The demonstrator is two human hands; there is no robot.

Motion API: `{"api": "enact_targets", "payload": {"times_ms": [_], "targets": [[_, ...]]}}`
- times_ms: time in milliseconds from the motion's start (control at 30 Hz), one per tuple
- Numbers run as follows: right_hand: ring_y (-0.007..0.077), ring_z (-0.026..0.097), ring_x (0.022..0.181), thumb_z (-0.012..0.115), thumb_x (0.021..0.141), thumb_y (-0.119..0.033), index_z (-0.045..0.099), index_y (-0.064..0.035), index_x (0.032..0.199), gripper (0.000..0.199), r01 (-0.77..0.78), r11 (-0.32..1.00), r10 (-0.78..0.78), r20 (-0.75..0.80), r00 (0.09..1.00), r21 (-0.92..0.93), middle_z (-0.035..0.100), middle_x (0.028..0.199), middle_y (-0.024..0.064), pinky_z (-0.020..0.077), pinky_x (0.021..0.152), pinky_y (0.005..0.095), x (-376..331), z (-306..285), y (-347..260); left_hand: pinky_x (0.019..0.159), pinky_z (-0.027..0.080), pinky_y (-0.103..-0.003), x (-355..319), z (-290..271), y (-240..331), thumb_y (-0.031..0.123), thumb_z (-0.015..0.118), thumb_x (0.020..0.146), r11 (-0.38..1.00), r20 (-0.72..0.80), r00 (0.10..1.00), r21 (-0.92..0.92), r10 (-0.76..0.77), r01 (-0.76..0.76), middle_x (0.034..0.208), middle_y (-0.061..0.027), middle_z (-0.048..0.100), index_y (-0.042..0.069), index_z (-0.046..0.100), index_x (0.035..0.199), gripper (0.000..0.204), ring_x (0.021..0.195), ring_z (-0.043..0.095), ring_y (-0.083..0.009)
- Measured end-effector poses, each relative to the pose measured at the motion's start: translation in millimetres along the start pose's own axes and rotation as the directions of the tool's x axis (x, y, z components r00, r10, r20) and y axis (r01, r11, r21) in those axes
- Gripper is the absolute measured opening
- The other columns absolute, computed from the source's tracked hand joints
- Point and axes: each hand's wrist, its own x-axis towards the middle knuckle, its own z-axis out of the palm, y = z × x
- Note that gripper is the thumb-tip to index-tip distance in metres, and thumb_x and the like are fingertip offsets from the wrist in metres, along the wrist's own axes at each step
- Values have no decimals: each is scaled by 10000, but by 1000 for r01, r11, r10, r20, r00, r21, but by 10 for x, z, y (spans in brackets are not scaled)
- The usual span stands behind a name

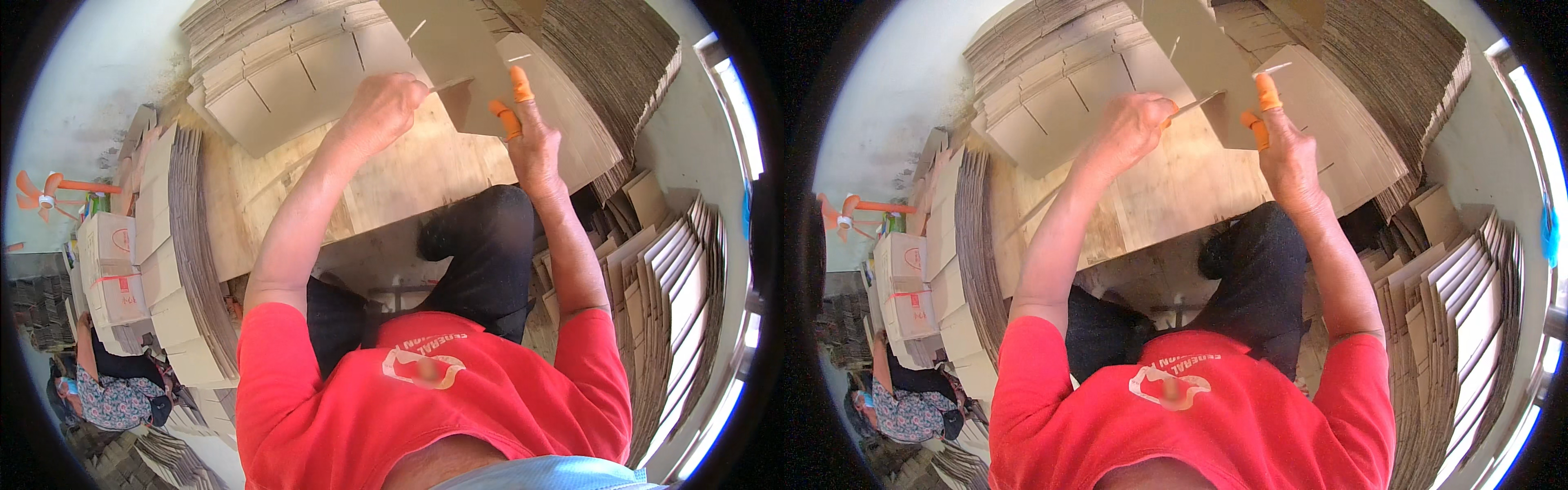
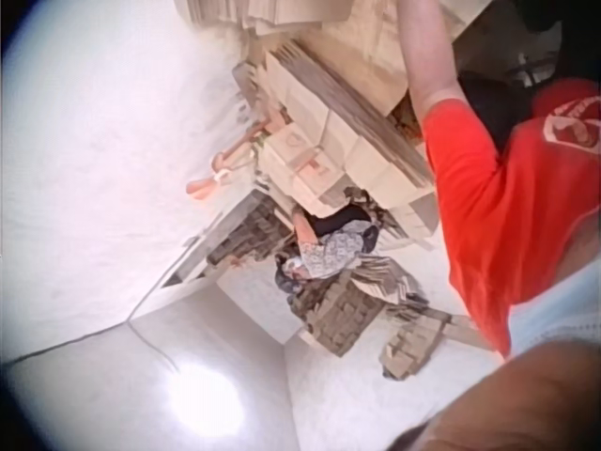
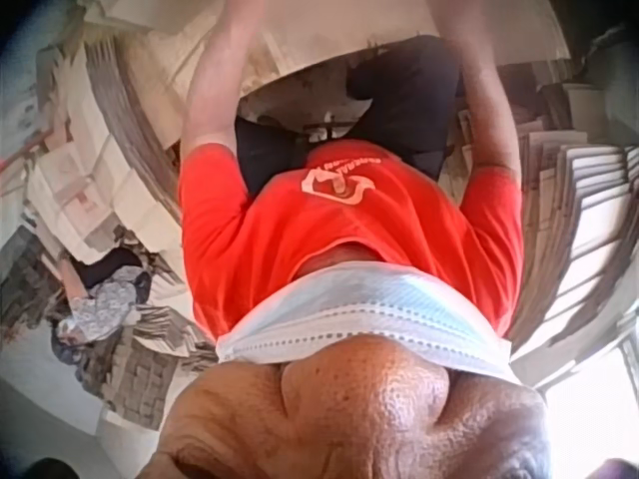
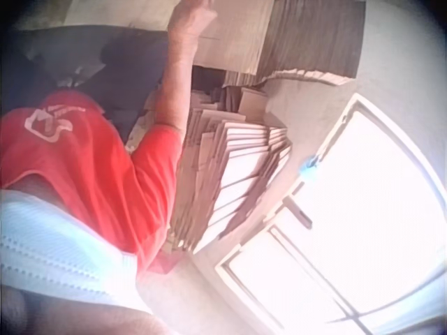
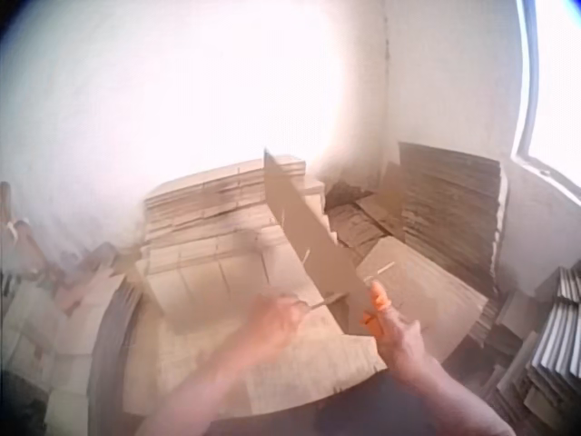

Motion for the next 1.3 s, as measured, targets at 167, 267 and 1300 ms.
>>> {"api": "enact_targets", "payload": {"times_ms": [167, 267, 1300], "targets": [[275, 648, 685, 693, 809, -310, 522, -83, 1266, 539, 190, 907, -97, 254, 962, -375, 626, 935, 109, 519, 539, 367, -154, 34, 13, 604, 489, -410, -74, -7, 106, 10, 569, 753, 997, -3, 1000, 70, 11, -11, 717, -146, 580, 29, 595, 761, 33, 713, 611, -314], [277, 645, 710, 697, 801, -331, 511, -74, 1263, 561, 232, 902, -275, -70, 959, -364, 602, 1029, 122, 516, 551, 394, -75, -5, -126, 595, 490, -409, -143, 90, 108, 29, 580, 758, 996, -23, 999, 80, 40, -38, 718, -121, 584, 46, 601, 769, 29, 729, 616, -292], [257, 627, 667, 572, 659, 151, 426, -88, 1390, 783, 125, 989, -133, -113, 985, -79, 603, 907, 129, 519, 581, 324, 90, 466, 286, 838, 454, -400, 718, 859, -1814, 89, 720, 662, 887, -50, 960, 372, -275, 273, 945, -127, 610, 20, 584, 949, 325, 994, 542, -281]]}}
